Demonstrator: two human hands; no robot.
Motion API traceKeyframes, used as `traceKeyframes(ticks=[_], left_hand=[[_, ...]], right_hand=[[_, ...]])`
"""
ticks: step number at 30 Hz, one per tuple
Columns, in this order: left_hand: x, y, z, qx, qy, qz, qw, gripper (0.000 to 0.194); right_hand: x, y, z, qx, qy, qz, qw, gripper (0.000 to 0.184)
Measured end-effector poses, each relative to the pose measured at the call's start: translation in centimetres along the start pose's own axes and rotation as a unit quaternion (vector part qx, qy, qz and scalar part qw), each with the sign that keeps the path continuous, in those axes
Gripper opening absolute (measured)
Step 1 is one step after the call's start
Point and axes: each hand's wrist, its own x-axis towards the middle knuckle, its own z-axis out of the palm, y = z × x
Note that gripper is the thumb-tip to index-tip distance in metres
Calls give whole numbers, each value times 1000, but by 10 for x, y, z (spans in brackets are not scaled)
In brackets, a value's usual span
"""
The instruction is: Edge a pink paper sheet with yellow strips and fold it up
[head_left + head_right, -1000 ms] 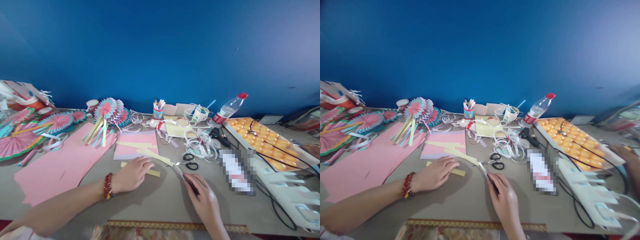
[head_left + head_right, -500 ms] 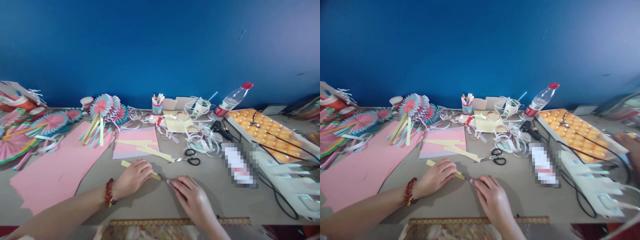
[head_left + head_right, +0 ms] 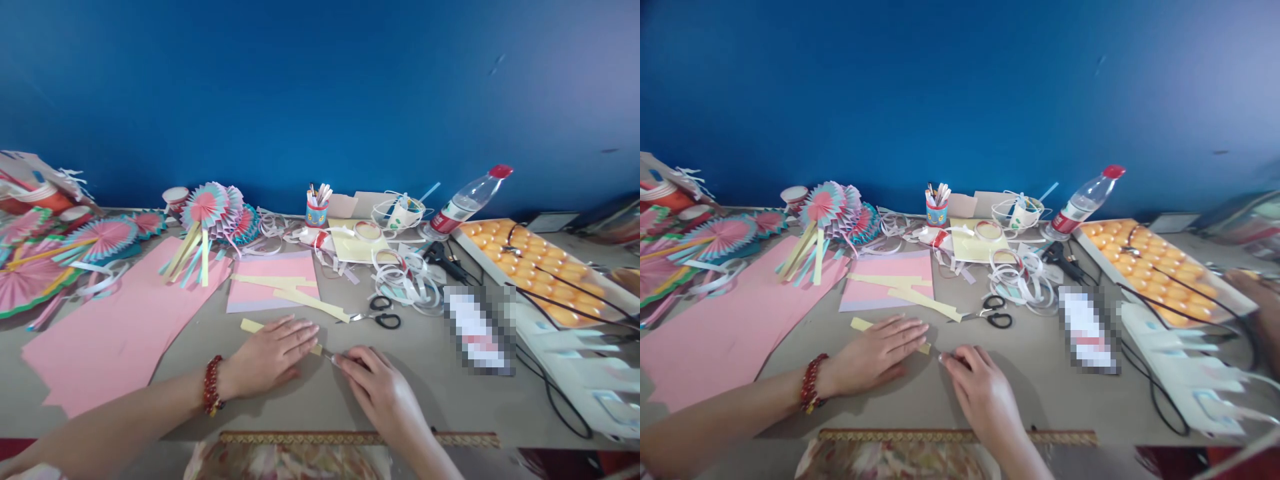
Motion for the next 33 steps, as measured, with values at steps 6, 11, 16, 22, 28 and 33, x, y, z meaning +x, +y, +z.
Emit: traceKeyframes(ticks=[6,11,16,22,28,33], left_hand=[[-2,-2,-4,-24,-63,32,997,84],[-2,-2,-3,-35,-69,25,997,86],[-1,-3,-5,-44,-100,26,994,88],[-1,-3,-5,-54,-116,21,992,91],[-1,-4,-5,-60,-121,22,991,90],[-2,-5,-4,-62,-123,22,990,93]], right_hand=[[2,1,-4,-5,-28,-7,1000,33],[-1,1,-4,2,-44,-10,999,33],[0,-1,-3,9,-47,-8,999,32],[-1,0,-5,-5,-59,-29,998,34],[0,-4,0,-14,-44,-26,999,33],[-3,-9,2,-8,-29,-20,999,33]])
